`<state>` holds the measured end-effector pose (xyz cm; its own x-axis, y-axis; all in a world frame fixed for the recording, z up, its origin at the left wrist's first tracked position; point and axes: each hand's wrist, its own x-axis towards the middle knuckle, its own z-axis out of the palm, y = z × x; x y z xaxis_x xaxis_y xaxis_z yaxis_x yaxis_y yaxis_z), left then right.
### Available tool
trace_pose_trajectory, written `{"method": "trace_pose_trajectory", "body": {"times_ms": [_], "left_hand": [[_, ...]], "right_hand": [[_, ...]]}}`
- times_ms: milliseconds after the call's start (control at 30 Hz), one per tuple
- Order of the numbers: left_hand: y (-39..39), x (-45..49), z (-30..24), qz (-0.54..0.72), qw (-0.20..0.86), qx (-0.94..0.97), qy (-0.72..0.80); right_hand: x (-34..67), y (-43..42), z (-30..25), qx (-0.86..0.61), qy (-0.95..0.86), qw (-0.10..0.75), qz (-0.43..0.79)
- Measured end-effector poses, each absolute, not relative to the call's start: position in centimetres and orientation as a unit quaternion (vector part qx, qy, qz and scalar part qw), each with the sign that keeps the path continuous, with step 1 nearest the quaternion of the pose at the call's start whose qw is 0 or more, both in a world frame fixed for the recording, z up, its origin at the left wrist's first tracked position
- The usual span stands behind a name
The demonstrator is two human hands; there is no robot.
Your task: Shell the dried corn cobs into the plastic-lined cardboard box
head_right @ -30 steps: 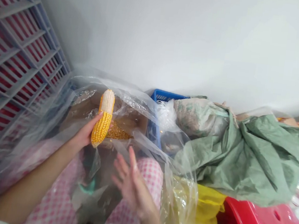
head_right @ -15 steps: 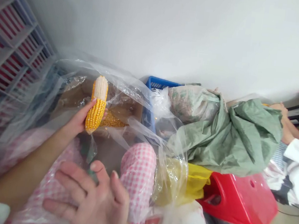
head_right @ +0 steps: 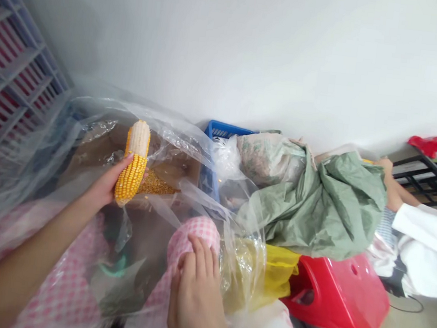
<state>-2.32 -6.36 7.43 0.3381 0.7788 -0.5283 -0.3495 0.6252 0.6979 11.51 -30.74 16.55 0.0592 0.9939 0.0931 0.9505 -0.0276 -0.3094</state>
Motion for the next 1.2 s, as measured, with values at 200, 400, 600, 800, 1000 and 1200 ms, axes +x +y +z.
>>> {"method": "trace_pose_trajectory", "body": {"times_ms": [200, 400, 600, 800, 1000, 1200], "left_hand": [[-6.4, -2.3, 7.4, 0.359, 0.784, 0.242, 0.445], [-6.3, -2.5, 7.3, 0.349, 0.783, 0.233, 0.458], [-6.2, -2.7, 7.3, 0.355, 0.781, 0.226, 0.462], [-6.1, -2.8, 7.3, 0.371, 0.775, 0.231, 0.456], [-6.0, -3.0, 7.2, 0.376, 0.779, 0.235, 0.443], [-6.0, -2.9, 7.3, 0.375, 0.775, 0.237, 0.45]], "right_hand": [[17.9, -24.0, 16.8, -0.792, -0.588, 0.154, 0.064], [25.2, -14.5, 12.4, -0.873, -0.471, -0.014, 0.129], [26.7, -10.9, 6.0, -0.866, -0.474, -0.062, 0.145], [27.4, -10.1, 4.5, -0.861, -0.476, -0.075, 0.16], [25.1, -9.4, 5.6, -0.829, -0.522, -0.018, 0.198], [17.4, -8.6, 5.0, -0.718, -0.623, 0.071, 0.301]]}}
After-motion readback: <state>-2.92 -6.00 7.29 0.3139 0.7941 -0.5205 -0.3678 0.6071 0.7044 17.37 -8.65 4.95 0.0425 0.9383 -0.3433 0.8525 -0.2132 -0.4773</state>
